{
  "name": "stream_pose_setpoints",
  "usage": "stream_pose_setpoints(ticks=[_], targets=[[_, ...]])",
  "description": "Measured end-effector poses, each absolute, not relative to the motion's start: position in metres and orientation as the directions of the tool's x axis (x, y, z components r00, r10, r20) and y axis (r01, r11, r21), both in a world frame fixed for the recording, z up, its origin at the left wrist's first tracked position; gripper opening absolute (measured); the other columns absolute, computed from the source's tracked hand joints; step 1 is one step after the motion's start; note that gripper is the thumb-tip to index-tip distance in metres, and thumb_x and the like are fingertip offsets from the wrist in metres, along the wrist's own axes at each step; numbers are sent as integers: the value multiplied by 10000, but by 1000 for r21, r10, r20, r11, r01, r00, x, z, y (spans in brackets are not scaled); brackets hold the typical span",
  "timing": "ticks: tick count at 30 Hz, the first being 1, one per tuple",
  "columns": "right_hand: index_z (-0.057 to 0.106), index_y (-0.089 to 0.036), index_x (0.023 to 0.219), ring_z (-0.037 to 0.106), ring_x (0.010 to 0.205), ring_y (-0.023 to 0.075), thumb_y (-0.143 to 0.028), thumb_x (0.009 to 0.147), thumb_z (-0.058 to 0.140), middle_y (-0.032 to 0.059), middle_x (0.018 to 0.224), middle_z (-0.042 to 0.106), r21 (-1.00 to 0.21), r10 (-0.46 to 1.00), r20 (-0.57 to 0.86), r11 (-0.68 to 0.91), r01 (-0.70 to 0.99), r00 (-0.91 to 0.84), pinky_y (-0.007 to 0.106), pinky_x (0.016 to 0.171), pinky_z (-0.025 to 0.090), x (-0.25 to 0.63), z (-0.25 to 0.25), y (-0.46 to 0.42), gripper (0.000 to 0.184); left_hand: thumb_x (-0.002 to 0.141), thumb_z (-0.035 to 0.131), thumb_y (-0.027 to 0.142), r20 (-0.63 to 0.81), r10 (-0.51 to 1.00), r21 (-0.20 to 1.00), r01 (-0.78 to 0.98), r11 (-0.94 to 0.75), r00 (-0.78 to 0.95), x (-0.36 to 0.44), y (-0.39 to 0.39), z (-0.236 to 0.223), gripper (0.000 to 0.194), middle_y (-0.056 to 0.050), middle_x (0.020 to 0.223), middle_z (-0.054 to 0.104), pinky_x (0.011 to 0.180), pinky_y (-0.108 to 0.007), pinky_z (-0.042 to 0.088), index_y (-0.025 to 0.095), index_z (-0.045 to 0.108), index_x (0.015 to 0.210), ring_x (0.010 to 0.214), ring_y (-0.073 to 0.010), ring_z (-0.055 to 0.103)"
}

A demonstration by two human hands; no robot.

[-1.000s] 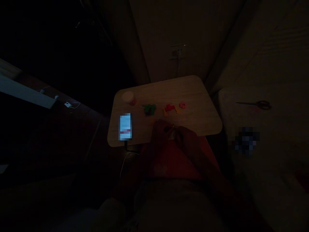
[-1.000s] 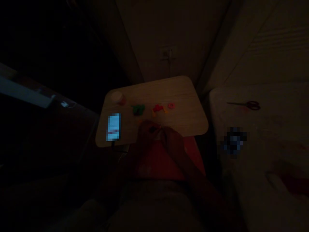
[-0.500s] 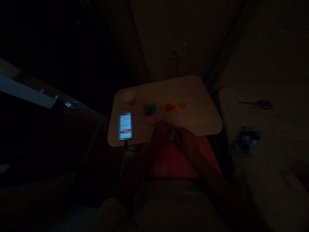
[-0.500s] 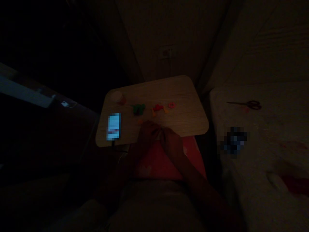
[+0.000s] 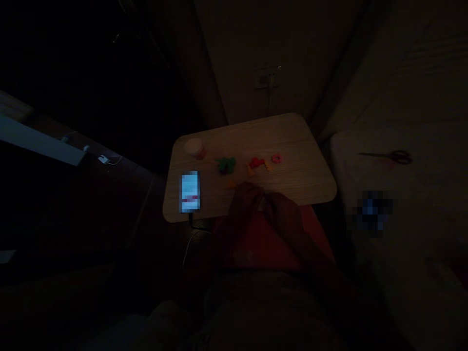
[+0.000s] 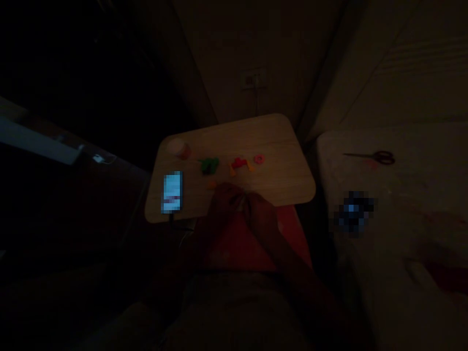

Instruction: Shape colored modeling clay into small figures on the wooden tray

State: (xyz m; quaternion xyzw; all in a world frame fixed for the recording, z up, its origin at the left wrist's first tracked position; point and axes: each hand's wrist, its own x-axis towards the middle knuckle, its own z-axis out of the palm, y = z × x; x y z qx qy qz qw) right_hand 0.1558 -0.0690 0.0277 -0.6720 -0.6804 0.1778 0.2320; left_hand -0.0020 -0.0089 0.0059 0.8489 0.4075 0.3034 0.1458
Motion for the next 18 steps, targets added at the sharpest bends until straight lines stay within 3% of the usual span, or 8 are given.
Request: stream_pose_setpoints(ticks=[5, 9, 18], targets=[[724, -140, 989, 700, 804, 247, -230, 974, 463, 150, 941, 775, -650, 987, 109, -20, 760, 120, 318, 721, 462, 161, 31, -69, 276, 959, 668, 270, 381, 846, 570, 625, -533, 374, 0, -8, 3, 204, -87, 1063, 720, 951, -408, 530, 188, 658, 1145, 1015, -239, 657], [752, -164, 1099, 732, 862, 259, -278, 981, 469, 133, 1017, 802, -757, 987, 87, -23, 653, 136, 329, 760, 506, 163, 32, -72, 327, 932, 704, 257, 358, 869, 611, 618, -495, 341, 1, -7, 4, 243, -76, 1062, 712, 951, -402, 533, 203, 634, 1159, 1012, -237, 663], [770, -197, 1152, 718, 794, 253, -321, 1010, 446, 121, 989, 809, -592, 983, 30, -130, 795, 183, 312, 669, 422, 165, 35, -74, 375, 909, 723, 232, 349, 875, 623, 614, -484, 335, 2, -7, 5, 279, -68, 1039, 715, 976, -403, 525, 197, 626, 1167, 1025, -239, 661]])
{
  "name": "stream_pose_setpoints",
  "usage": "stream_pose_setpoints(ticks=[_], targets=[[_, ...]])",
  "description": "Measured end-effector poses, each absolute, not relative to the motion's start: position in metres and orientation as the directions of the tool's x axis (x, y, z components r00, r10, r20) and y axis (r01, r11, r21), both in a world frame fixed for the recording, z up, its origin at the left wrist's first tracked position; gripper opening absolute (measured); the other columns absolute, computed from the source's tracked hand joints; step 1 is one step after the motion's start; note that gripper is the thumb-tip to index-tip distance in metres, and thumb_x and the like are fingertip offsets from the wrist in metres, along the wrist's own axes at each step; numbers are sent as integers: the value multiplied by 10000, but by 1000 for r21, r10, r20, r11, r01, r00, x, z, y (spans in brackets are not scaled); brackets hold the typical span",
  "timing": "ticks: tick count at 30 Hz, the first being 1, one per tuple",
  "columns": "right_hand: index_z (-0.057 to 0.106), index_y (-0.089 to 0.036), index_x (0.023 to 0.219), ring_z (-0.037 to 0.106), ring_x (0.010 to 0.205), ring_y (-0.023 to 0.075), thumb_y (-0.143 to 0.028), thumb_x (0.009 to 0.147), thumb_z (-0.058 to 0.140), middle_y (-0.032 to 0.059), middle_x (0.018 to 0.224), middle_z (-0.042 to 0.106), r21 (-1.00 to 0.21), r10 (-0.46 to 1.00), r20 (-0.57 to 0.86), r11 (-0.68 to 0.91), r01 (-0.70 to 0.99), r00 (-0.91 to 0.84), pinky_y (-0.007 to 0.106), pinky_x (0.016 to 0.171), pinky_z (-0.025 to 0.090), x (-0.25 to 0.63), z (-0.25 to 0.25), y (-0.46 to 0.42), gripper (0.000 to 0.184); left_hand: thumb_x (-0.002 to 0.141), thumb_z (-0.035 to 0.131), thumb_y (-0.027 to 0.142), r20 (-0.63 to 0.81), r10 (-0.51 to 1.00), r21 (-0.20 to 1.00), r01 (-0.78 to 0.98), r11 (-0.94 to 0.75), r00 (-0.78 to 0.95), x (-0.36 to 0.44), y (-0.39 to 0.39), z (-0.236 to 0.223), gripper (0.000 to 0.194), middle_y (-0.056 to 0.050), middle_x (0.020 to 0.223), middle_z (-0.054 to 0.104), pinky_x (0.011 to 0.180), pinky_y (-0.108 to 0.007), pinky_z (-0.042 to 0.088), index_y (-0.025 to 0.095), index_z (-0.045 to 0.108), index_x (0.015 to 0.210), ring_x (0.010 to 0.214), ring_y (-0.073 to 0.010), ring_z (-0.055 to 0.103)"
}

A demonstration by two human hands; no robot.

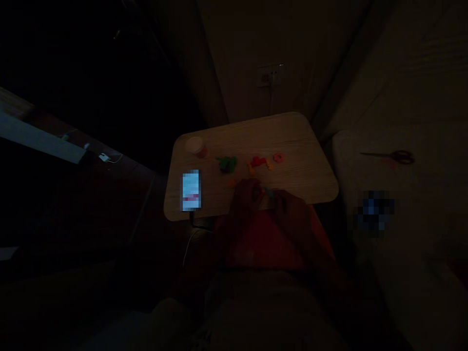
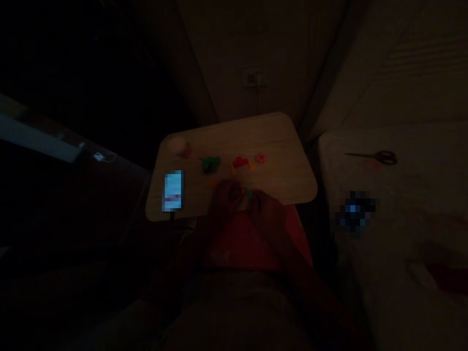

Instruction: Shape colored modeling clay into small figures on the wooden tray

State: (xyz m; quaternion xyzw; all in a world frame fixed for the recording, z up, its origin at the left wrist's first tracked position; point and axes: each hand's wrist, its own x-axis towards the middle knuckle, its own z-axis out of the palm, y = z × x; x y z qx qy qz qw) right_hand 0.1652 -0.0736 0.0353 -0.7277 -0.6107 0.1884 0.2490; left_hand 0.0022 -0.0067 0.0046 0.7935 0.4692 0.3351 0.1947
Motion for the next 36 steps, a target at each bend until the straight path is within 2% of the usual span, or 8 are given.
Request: stream_pose_setpoints(ticks=[3, 9, 14, 19, 24, 26, 32, 36], targets=[[750, -197, 1189, 700, 744, 243, -314, 998, 459, 109, 928, 804, -591, 980, 15, -150, 793, 196, 306, 646, 398, 166, 38, -73, 367, 907, 718, 224, 368, 865, 611, 612, -502, 342, 3, -6, 6, 255, -75, 1040, 714, 972, -411, 523, 188, 639, 1146, 1024, -243, 653], [723, -191, 1135, 703, 780, 258, -359, 1022, 419, 116, 941, 789, -657, 973, 44, -142, 740, 226, 311, 651, 407, 175, 37, -71, 366, 917, 676, 194, 369, 841, 587, 601, -542, 397, 5, -6, 13, 44, -69, 1003, 717, 987, -425, 519, 189, 686, 960, 1027, -243, 636], [710, -157, 1095, 710, 840, 267, -269, 983, 449, 147, 989, 781, -599, 979, 109, -73, 797, 172, 324, 709, 443, 181, 33, -68, 305, 895, 668, 147, 363, 843, 608, 585, -537, 397, 4, -6, 11, 152, -69, 1028, 733, 983, -438, 529, 202, 730, 1022, 1036, -247, 653], [699, -148, 1133, 714, 872, 271, -245, 992, 434, 156, 1021, 778, -610, 985, 98, -55, 791, 144, 337, 749, 482, 173, 32, -73, 315, 862, 703, 160, 414, 835, 596, 585, -550, 363, 2, -8, 9, 291, -85, 1092, 751, 1021, -463, 509, 191, 697, 1152, 1057, -259, 668], [663, -118, 1220, 701, 996, 289, -193, 984, 400, 183, 1132, 753, -650, 980, 154, 6, 760, 123, 382, 870, 515, 161, 27, -78, 361, 922, 698, 247, 408, 825, 560, 606, -564, 390, 1, -8, 9, 78, -67, 991, 754, 977, -432, 517, 192, 724, 971, 1000, -240, 670], [652, -109, 1234, 691, 1018, 294, -182, 978, 403, 192, 1150, 742, -657, 981, 170, 45, 753, 89, 391, 886, 517, 157, 25, -80, 364, 939, 680, 234, 396, 822, 560, 603, -569, 408, 1, -8, 9, 64, -58, 967, 757, 967, -426, 518, 197, 731, 932, 980, -228, 675], [659, -127, 1115, 677, 875, 270, -190, 981, 414, 170, 1026, 736, -642, 990, 121, 25, 766, 69, 353, 774, 500, 149, 20, -82, 286, 921, 693, 194, 374, 828, 577, 595, -560, 418, 0, -8, 9, 63, -55, 977, 773, 970, -444, 526, 210, 752, 934, 989, -228, 691], [652, -142, 1111, 682, 903, 265, -188, 989, 407, 166, 1048, 739, -650, 988, 146, 61, 758, 45, 342, 787, 495, 149, 16, -83, 278, 916, 700, 187, 368, 832, 585, 593, -554, 414, 1, -7, 9, 60, -52, 950, 778, 958, -442, 529, 210, 750, 894, 971, -227, 690]])
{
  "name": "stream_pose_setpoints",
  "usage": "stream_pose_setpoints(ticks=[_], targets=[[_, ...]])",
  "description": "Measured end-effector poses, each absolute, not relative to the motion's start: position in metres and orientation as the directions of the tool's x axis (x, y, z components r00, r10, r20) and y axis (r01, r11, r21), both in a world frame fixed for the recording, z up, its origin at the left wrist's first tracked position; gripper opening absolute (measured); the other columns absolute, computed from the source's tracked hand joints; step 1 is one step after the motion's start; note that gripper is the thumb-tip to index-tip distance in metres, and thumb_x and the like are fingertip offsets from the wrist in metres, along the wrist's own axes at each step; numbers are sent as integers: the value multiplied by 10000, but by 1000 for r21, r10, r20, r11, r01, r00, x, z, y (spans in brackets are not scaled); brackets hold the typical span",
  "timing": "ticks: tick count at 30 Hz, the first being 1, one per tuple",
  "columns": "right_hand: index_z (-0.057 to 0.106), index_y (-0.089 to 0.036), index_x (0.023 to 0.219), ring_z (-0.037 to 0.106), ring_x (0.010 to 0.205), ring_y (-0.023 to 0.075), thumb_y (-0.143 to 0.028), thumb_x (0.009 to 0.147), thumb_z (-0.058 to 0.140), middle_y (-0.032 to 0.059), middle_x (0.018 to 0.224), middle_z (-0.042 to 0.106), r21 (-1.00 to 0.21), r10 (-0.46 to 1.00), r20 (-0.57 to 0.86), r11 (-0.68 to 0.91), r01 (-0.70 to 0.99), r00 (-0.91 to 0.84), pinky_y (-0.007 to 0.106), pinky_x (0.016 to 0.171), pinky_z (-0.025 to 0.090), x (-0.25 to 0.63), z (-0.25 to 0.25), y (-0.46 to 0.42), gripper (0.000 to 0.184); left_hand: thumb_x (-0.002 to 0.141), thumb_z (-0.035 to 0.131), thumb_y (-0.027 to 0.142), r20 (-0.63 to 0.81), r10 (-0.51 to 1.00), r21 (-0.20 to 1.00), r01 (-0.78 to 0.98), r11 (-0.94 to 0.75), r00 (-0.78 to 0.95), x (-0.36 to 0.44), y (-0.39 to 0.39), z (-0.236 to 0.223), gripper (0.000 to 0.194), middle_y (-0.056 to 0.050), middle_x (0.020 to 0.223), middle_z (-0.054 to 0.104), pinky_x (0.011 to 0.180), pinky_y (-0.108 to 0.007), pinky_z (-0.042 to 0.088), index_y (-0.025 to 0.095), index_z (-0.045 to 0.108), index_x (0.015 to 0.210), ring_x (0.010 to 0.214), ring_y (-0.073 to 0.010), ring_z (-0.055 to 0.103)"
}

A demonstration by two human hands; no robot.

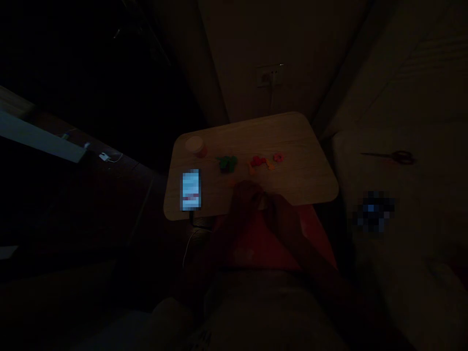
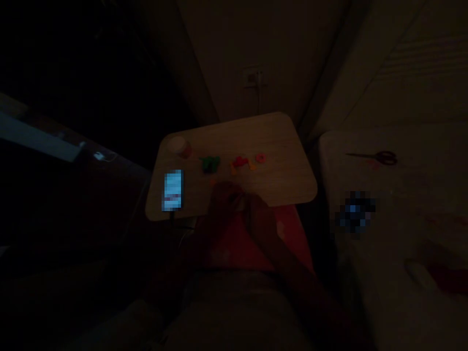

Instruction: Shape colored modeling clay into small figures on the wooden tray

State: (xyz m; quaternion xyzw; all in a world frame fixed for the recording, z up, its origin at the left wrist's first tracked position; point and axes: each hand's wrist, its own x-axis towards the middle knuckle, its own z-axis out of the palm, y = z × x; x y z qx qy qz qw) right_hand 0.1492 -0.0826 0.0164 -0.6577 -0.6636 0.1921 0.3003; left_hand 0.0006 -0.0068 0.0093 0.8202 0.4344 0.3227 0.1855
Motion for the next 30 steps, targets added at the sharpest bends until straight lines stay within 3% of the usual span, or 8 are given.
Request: stream_pose_setpoints(ticks=[5, 12, 21, 30], targets=[[649, -135, 1151, 687, 925, 266, -194, 990, 415, 164, 1073, 740, -634, 990, 141, 67, 770, 30, 338, 781, 490, 150, 14, -83, 291, 908, 717, 185, 379, 834, 600, 579, -552, 402, 0, -6, 10, 43, -53, 947, 782, 945, -437, 533, 206, 749, 889, 963, -229, 693], [608, -119, 1242, 683, 957, 274, -210, 1020, 411, 175, 1114, 737, -610, 985, 66, -85, 788, 157, 333, 760, 467, 148, 21, -84, 310, 903, 723, 197, 379, 849, 609, 591, -528, 368, 0, -8, 11, 33, -46, 959, 790, 953, -453, 542, 212, 751, 913, 953, -231, 707], [612, -128, 1213, 665, 1020, 287, -193, 995, 481, 162, 1161, 716, -466, 991, -41, -130, 875, 125, 333, 756, 438, 137, 27, -83, 263, 947, 660, 194, 393, 787, 465, 635, -617, 476, -4, -10, 6, 127, -66, 1040, 777, 1005, -459, 497, 208, 763, 1020, 1027, -239, 682], [609, -126, 1234, 671, 1020, 282, -167, 970, 484, 170, 1187, 720, -470, 997, -22, -73, 880, 70, 332, 770, 442, 137, 26, -85, 295, 983, 589, 186, 417, 729, 406, 606, -684, 543, -8, -14, 8, 174, -89, 1114, 760, 999, -445, 499, 182, 739, 1070, 1079, -243, 657]])
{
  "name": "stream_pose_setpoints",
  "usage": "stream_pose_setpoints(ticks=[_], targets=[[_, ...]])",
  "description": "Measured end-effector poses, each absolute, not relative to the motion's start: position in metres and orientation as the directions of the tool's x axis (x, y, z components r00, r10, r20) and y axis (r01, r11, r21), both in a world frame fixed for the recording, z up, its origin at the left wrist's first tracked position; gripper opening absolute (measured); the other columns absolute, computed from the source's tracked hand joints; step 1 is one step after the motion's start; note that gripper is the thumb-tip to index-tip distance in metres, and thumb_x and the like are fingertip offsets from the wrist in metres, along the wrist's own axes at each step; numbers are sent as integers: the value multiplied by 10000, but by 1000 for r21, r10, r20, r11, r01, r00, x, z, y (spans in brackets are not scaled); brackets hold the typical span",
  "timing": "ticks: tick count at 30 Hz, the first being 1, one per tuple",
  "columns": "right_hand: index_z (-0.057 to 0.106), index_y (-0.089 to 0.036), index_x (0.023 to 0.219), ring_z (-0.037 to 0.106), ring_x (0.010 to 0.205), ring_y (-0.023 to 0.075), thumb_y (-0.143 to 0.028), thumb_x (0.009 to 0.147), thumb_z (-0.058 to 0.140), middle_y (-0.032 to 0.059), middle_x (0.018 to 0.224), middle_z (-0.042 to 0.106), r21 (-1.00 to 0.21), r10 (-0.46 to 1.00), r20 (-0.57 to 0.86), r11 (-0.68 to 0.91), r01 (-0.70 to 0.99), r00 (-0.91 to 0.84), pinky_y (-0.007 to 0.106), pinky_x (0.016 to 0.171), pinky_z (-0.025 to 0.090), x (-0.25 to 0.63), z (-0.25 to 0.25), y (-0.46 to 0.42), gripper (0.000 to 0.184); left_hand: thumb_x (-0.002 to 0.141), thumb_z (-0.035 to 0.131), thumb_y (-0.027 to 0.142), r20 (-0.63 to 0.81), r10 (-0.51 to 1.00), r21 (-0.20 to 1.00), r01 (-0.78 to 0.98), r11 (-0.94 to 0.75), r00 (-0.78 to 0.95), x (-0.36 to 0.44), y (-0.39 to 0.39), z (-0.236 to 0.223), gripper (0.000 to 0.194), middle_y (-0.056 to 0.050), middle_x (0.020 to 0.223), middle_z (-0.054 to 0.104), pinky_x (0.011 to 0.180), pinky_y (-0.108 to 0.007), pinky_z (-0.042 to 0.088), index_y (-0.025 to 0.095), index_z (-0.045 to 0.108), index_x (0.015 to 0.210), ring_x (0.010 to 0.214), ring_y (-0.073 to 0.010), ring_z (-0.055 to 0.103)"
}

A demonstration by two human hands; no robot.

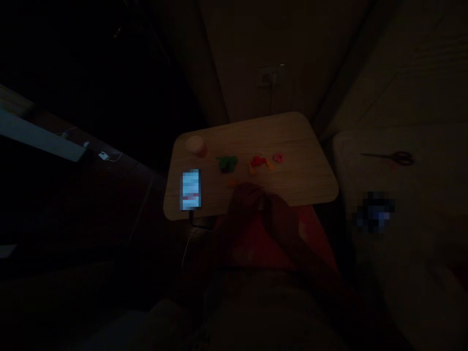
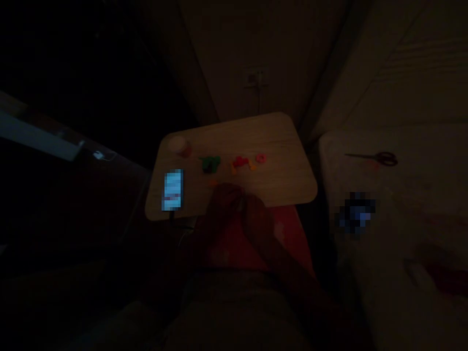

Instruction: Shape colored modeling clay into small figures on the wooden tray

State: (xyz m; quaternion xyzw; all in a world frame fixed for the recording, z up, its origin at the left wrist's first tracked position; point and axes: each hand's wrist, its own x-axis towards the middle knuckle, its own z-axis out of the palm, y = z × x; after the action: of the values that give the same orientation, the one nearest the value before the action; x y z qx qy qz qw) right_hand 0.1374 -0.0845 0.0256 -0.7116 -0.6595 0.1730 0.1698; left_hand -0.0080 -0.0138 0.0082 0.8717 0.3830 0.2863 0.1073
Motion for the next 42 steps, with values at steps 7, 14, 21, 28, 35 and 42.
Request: stream_pose_setpoints(ticks=[7, 14, 21, 28, 35, 42], targets=[[646, -145, 1205, 700, 895, 264, -231, 1008, 433, 149, 1044, 765, -607, 981, -15, -162, 778, 192, 315, 688, 412, 156, 38, -81, 302, 953, 660, 245, 372, 814, 530, 618, -581, 446, -4, -9, 10, 129, -79, 1054, 737, 1007, -441, 504, 188, 696, 1063, 1045, -246, 642], [710, -209, 1122, 703, 836, 253, -348, 979, 469, 84, 966, 785, -756, 959, 93, -107, 646, 267, 312, 685, 432, 199, 38, -67, 313, 879, 743, 211, 336, 846, 602, 596, -532, 415, 1, -4, 8, 239, -83, 1126, 700, 1024, -437, 508, 190, 688, 1110, 1098, -253, 620], [764, -193, 935, 673, 715, 234, -391, 977, 483, 106, 836, 778, -592, 984, 46, -113, 798, 174, 309, 623, 349, 196, 40, -52, 346, 876, 759, 239, 303, 834, 627, 562, -539, 462, 1, 5, 12, 84, -63, 1055, 683, 981, -418, 524, 201, 740, 948, 1049, -238, 628], [778, -188, 888, 674, 742, 241, -421, 978, 523, 121, 837, 780, -403, 989, 107, -47, 914, 98, 335, 710, 348, 186, 37, -43, 358, 842, 798, 243, 260, 837, 648, 556, -521, 481, 0, 9, 12, 121, -66, 1041, 676, 967, -414, 523, 194, 746, 940, 1039, -243, 627], [776, -193, 898, 656, 799, 249, -443, 974, 541, 112, 850, 760, -393, 993, 102, -21, 919, 67, 349, 760, 352, 192, 33, -35, 351, 827, 811, 271, 260, 835, 655, 546, -522, 485, 1, 14, 8, 154, -79, 1044, 672, 952, -412, 534, 182, 750, 937, 1035, -249, 635], [735, -151, 1110, 671, 877, 275, -315, 1012, 452, 149, 1009, 775, -481, 972, 202, -10, 877, 122, 365, 780, 405, 198, 37, -51, 341, 923, 686, 219, 321, 838, 645, 546, -534, 440, 1, 4, 11, 134, -72, 1037, 737, 979, -430, 535, 197, 746, 1041, 1029, -235, 665]])
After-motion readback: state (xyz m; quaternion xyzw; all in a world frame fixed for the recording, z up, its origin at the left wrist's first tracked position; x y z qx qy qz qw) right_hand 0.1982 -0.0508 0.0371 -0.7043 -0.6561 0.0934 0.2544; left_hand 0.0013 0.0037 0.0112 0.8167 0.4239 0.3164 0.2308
